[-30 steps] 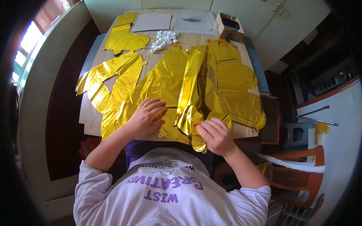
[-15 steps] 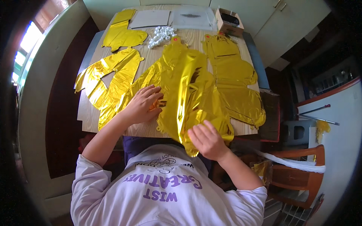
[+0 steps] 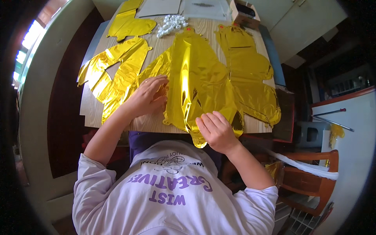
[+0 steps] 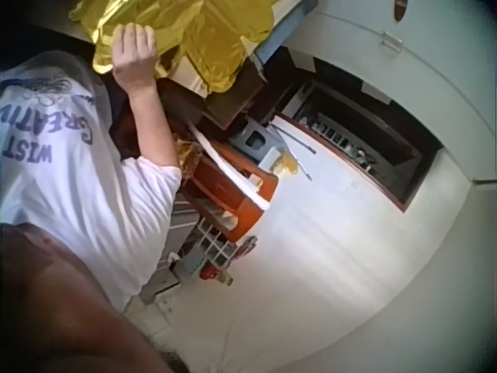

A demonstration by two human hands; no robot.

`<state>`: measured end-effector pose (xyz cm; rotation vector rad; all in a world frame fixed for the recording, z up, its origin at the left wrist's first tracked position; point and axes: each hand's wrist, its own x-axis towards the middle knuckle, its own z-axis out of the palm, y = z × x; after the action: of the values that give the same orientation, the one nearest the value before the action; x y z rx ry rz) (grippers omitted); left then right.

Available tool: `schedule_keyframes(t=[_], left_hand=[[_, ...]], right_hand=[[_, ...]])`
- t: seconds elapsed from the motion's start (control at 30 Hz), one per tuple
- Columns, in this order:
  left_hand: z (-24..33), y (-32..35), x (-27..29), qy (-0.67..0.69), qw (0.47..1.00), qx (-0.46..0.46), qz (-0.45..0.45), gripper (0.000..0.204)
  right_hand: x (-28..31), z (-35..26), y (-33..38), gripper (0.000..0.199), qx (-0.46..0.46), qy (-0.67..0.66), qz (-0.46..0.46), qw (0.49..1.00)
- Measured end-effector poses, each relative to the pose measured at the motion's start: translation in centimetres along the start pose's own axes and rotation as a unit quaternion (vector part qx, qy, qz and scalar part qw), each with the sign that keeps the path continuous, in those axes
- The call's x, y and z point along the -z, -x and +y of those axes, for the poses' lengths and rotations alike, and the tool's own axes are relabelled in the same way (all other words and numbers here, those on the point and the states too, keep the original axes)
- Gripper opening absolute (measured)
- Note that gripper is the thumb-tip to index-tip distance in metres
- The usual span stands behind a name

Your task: Folding and placing gold-colored foil items into packaging sleeves.

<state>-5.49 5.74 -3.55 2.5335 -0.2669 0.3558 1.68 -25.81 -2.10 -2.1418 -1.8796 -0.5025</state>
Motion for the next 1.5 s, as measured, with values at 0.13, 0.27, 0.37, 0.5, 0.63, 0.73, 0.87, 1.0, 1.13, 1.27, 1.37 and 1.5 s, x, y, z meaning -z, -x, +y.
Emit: schedule_keyframes(t=[0.13, 0.27, 0.37, 0.5, 0.63, 0.73, 0.87, 1.0, 1.13, 1.27, 1.37, 1.5], left_hand=[[0.3, -0.4, 0.7, 0.009, 1.0, -0.008, 0.011, 0.046], [0.9, -0.7, 0.6, 0.0, 1.0, -0.027, 0.002, 0.044], [1.1, -1.0, 0.1, -0.006, 0.998, -0.056, -0.003, 0.043], [1.4, -1.2, -0.6, -0.003, 0.997, -0.067, -0.035, 0.043], [0.9, -1.1, -1.5, 0.008, 0.996, -0.075, -0.054, 0.044], [1.1, -0.8, -1.8, 0.002, 0.997, -0.063, -0.051, 0.043], [1.4, -0.7, -2.1, 0.0, 0.997, -0.063, -0.036, 0.043], [1.1, -0.9, -2.4, 0.007, 0.997, -0.071, -0.041, 0.043], [1.5, -0.7, -1.9, -0.001, 0.996, -0.078, -0.045, 0.044], [1.6, -0.6, -1.3, 0.0, 0.996, -0.061, -0.061, 0.044], [1.2, -0.6, -1.7, 0.0, 0.996, -0.067, -0.061, 0.042], [1.1, -1.0, -1.8, -0.004, 0.995, -0.078, -0.058, 0.043]], right_hand=[[-0.2, -0.5, -0.2, 0.031, -0.004, 0.005, -0.002, 1.0], [-0.2, -0.6, -0.7, 0.031, -0.007, 0.014, -0.002, 1.0], [-0.4, -1.2, -1.4, 0.029, -0.01, 0.007, -0.012, 1.0], [-0.4, -1.3, -1.1, 0.031, -0.021, 0.012, -0.023, 0.999], [1.2, -1.7, -1.4, 0.046, -0.057, -0.009, -0.067, 0.996], [5.1, -2.1, -0.7, 0.055, -0.152, -0.094, -0.104, 0.978], [7.1, -3.4, 4.8, 0.029, -0.403, -0.195, -0.116, 0.886], [1.1, -5.5, 10.8, 0.035, -0.623, -0.427, -0.04, 0.654], [-0.9, -6.5, 8.4, 0.03, -0.645, -0.685, 0.156, 0.302], [0.0, -6.5, 5.9, 0.023, -0.618, -0.614, 0.217, 0.441], [0.8, -6.5, 5.6, 0.025, -0.616, -0.596, 0.216, 0.468], [1.4, -6.6, 5.0, 0.026, -0.611, -0.595, 0.223, 0.472]])
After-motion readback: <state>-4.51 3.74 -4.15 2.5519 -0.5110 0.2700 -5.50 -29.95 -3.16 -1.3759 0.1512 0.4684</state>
